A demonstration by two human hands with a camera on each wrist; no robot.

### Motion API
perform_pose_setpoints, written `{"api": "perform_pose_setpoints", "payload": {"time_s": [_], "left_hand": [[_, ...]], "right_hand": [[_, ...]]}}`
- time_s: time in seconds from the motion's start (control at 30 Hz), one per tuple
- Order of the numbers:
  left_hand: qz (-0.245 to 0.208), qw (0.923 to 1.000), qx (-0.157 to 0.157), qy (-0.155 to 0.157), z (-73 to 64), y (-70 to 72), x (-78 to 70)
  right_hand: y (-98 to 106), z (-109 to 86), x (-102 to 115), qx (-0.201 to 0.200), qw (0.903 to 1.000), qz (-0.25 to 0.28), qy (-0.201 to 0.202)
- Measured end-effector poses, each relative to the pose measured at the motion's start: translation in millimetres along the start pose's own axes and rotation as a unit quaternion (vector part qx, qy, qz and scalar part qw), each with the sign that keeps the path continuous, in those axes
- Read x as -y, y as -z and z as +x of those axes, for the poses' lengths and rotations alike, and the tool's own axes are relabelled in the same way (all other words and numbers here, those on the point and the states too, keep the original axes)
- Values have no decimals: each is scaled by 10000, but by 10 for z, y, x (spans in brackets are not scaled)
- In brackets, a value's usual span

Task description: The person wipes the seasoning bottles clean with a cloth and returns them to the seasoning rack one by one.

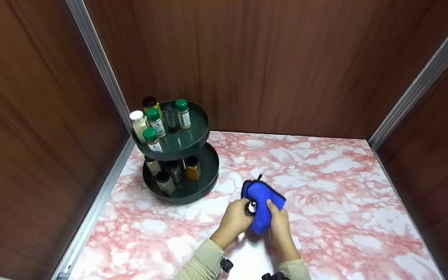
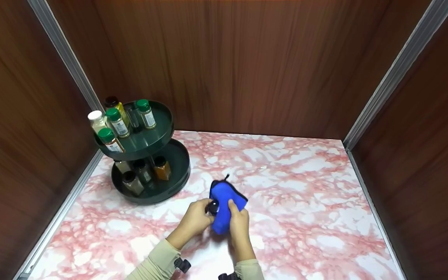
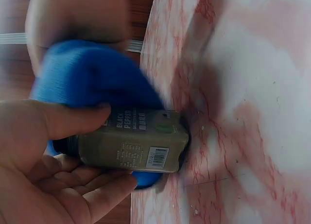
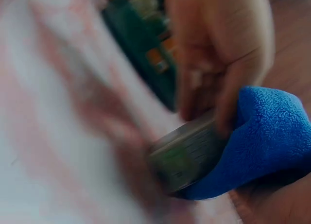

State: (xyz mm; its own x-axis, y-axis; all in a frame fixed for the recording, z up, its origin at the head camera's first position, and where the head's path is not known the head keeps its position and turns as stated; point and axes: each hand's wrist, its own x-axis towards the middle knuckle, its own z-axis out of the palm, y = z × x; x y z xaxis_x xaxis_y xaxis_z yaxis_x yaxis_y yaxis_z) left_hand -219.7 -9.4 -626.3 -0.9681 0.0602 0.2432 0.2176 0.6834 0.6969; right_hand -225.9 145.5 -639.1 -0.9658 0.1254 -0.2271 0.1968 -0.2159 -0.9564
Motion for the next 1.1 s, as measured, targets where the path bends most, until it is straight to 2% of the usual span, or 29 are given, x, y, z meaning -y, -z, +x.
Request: {"api": "perform_pose_setpoints", "payload": {"time_s": [0.1, 0.17, 0.27, 0.4, 0.47, 0.57, 0.7, 0.8, 0.83, 0.9, 1.0, 1.1], "left_hand": [[-171, 9996, 195, 140, -5, 7, -2], [-297, 9989, 316, 162, -4, 14, 3], [-381, 9982, 446, 133, 9, 31, 12], [-339, 9987, 383, -63, 49, 50, 27], [-252, 9990, 351, -147, 67, 52, 32], [-160, 9991, 355, -189, 73, 46, 39], [-256, 9985, 470, -62, 62, 41, 42], [-457, 9971, 613, 8, 56, 51, 42], [-482, 9967, 650, -9, 52, 54, 43], [-480, 9964, 693, -33, 49, 65, 45], [-396, 9971, 629, -143, 56, 73, 48], [-326, 9978, 520, -252, 60, 70, 54]], "right_hand": [[59, -15, -61, -44, 9989, -367, -279], [93, -74, -15, -124, 9983, -447, -347], [93, -183, 154, -197, 9991, -252, -277], [22, -226, 344, -171, 9992, 323, 135], [-14, -188, 344, -111, 9983, 496, 273], [-21, -89, 210, -54, 9985, 532, 154], [72, -4, -17, 18, 9995, 20, -322], [138, -58, -1, 39, 9975, -471, -532], [143, -97, 46, 12, 9975, -466, -530], [129, -175, 183, -43, 9984, -417, -388], [58, -232, 359, -87, 10000, -36, -12], [-6, -195, 376, -31, 9994, 226, 260]]}}
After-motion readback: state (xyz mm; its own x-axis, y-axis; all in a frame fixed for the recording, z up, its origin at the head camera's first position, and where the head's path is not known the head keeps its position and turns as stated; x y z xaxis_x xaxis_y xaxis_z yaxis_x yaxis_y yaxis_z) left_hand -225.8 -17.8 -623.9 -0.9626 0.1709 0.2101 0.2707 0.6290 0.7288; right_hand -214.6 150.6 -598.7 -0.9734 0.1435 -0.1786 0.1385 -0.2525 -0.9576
